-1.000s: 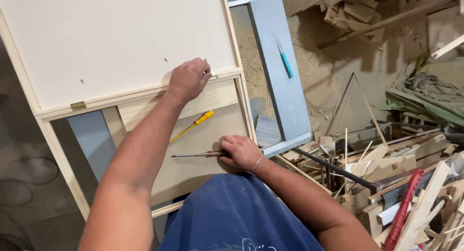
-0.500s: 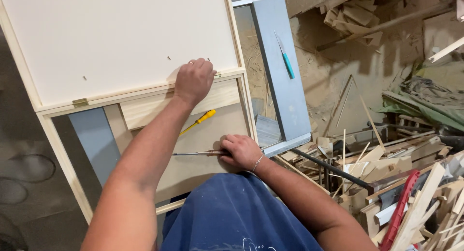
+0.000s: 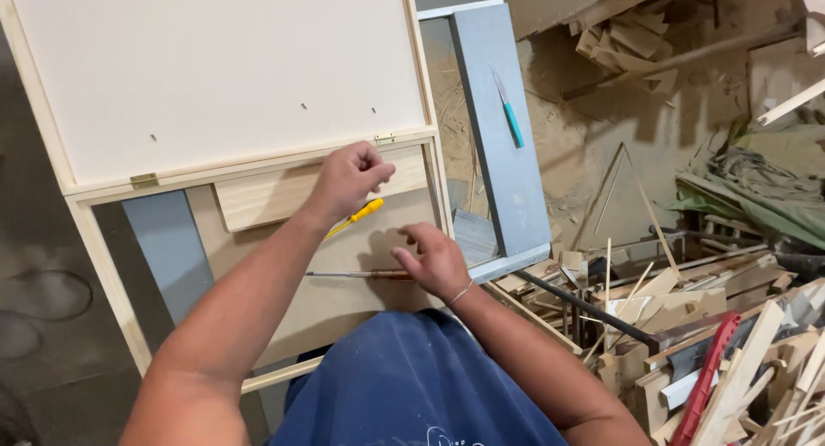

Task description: Fastening hinges to a wooden frame using a screwdriver and screws

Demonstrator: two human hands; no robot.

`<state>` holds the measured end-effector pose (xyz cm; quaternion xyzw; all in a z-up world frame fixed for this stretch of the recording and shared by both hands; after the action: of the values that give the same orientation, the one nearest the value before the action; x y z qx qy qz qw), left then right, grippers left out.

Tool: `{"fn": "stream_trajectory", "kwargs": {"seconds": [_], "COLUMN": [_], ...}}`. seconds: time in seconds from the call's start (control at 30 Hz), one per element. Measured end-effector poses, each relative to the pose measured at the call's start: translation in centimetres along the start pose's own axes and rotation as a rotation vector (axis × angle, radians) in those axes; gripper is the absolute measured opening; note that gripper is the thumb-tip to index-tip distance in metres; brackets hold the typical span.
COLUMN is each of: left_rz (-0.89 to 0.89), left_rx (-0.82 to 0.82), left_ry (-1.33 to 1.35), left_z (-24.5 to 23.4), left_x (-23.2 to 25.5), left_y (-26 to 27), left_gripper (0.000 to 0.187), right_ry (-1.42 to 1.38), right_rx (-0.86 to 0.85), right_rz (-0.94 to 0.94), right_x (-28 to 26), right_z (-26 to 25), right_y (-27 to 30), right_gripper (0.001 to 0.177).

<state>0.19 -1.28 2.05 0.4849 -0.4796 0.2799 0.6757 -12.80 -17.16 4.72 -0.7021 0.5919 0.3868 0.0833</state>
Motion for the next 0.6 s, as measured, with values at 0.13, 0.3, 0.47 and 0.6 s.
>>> {"fn": "stream_trajectory", "kwargs": {"seconds": [0.13, 0.3, 0.47, 0.6], "left_rz": [-0.093, -0.201, -0.201, -0.188], "left_rx": [-0.213, -0.235, -0.269, -0.33], "left_ry": [0.471, 0.74, 0.658, 0.554], "left_z": [3.8, 6.2, 5.8, 5.7], "left_x": [-4.2, -7.7, -7.8, -6.8], "left_y": [3.0, 4.7, 4.6, 4.7], "left_gripper": [0.016, 0.022, 0.018, 0.015], "right_ry": [-0.292, -0.279, -0.315, -0.435], "right_rx": [0.137, 0.257, 0.346, 0.382], "right_rz": [0.069, -0.144, -0.173, -0.135], "right_x": [-1.3, -4.3, -5.8, -5.1], "right_z": [-2.7, -4.1, -4.7, -4.3], "right_y": [-0.5, -1.1, -0.2, 0.0], "right_gripper": [0.038, 0.034, 0.008, 0.005]}}
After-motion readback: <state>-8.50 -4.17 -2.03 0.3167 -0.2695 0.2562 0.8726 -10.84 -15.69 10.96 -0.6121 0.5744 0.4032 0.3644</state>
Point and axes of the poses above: each hand's wrist, its own y-axis away from the middle knuckle, its own z-axis out of the palm, x = y × z, the point moved 8 cm from there along -y, towards the middle knuckle, and after that the axes turned 8 degrees about -x, right-handed, at the moved point
